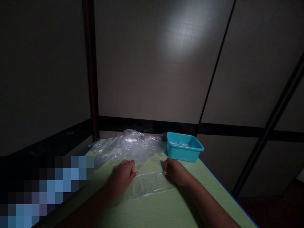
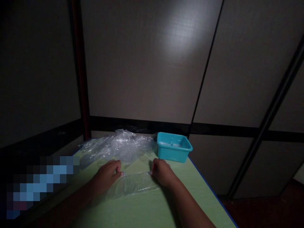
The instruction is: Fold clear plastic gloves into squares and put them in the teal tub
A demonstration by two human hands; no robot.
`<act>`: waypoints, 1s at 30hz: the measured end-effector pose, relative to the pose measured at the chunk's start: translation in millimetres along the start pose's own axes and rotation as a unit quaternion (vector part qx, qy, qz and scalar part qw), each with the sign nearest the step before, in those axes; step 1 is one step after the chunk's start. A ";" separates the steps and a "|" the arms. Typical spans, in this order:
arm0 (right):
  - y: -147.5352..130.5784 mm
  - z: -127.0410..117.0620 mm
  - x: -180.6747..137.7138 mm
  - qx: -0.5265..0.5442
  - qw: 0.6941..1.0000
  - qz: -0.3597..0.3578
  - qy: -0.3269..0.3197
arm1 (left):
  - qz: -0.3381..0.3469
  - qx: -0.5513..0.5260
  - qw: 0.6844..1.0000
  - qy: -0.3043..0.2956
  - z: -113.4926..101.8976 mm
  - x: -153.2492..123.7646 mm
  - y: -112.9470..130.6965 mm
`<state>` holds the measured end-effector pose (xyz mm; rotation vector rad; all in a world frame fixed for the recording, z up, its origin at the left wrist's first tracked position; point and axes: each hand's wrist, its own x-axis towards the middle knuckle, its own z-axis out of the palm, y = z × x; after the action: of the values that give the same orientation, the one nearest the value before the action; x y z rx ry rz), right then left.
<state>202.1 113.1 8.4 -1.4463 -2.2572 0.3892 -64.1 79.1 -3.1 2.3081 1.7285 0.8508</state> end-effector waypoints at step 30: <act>-7.8 -1.0 -1.6 0.146 0.988 0.003 -0.058 | 0.043 -0.019 0.999 -0.001 4.9 -2.7 2.0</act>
<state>197.1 108.3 12.5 -1.3075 -2.1732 0.7898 -60.5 77.0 -7.3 2.3734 1.6088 0.8871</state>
